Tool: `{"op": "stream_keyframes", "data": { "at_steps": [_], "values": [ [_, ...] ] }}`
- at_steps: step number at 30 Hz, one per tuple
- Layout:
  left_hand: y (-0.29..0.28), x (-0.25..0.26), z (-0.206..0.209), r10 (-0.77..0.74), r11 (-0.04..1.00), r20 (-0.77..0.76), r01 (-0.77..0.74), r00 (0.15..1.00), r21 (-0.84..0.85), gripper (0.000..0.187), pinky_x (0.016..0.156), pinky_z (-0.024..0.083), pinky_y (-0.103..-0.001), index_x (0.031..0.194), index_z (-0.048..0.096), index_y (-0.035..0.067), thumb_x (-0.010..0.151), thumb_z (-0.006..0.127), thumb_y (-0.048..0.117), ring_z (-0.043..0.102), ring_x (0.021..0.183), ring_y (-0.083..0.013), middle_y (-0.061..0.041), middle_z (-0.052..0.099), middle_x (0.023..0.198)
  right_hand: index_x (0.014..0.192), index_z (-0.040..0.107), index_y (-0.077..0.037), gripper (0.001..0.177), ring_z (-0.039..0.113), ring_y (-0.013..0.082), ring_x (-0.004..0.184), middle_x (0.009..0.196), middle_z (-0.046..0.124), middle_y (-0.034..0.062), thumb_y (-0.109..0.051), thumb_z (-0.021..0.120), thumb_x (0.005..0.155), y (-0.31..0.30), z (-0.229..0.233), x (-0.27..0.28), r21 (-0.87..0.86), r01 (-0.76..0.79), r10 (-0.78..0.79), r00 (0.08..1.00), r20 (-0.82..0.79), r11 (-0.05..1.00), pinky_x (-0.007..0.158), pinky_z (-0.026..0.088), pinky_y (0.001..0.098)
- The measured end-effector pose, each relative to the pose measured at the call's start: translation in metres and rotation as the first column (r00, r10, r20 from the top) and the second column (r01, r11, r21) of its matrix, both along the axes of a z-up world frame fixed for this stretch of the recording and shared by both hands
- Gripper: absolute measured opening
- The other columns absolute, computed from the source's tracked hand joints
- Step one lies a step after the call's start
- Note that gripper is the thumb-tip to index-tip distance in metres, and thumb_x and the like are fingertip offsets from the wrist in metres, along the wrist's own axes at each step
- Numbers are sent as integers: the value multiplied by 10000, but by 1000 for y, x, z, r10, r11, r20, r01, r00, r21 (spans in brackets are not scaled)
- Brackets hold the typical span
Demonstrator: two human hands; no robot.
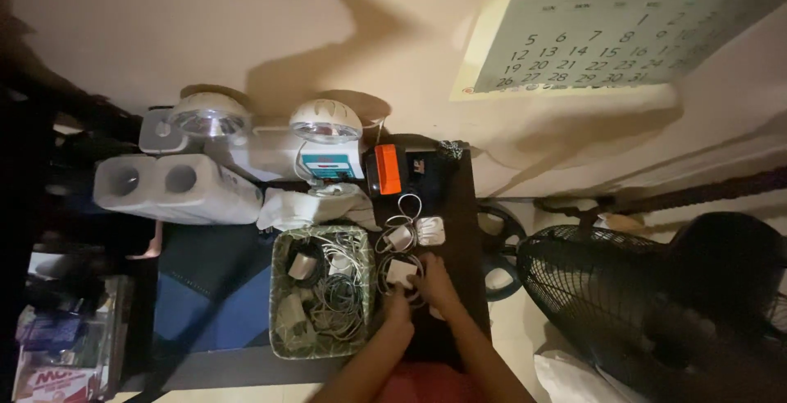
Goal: Organizing and tidying up various charging cables and power adapters into a small storage basket on a desk.
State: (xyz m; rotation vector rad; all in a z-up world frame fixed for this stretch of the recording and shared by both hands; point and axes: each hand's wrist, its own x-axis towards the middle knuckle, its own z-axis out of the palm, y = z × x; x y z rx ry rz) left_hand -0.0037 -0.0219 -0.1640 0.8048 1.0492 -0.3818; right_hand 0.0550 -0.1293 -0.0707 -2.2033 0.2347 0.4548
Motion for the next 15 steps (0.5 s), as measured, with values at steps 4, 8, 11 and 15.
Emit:
{"op": "stream_keyframes", "data": {
  "at_steps": [4,8,11,15],
  "values": [
    [8,-3,17,154,985,-117,-161,981,-56,450,797,567,-454,1330,568,53,1032,547,389,660,999,-317,-155,641,1185,1114,589,-20,469,723,351,940,1015,714,186,-207,842,766,1,16,-8,53,11,-8,998,-57,999,827,567,437],
    [11,-20,9,75,987,-118,-90,990,-130,432,767,560,-442,1246,591,-13,1060,547,374,647,898,-283,-141,629,1065,1073,595,-6,484,740,343,916,979,737,185,-223,874,742,-5,28,-21,4,-16,16,996,-86,1000,803,579,425],
    [9,-30,22,-9,993,-172,-11,985,-114,380,760,557,-442,1252,566,19,1062,507,343,654,871,-272,-129,635,1048,1078,609,6,513,730,348,931,990,732,198,-248,896,738,-9,44,-29,-55,-44,36,989,-141,998,815,578,422],
    [3,-49,4,22,998,-52,-25,998,-54,320,726,571,-415,1298,548,52,1032,529,229,644,838,-251,-132,640,1041,1180,669,-33,525,742,324,952,1033,741,176,-255,863,746,-11,106,-37,-27,-111,106,983,-149,993,824,591,411]
  ]
}}
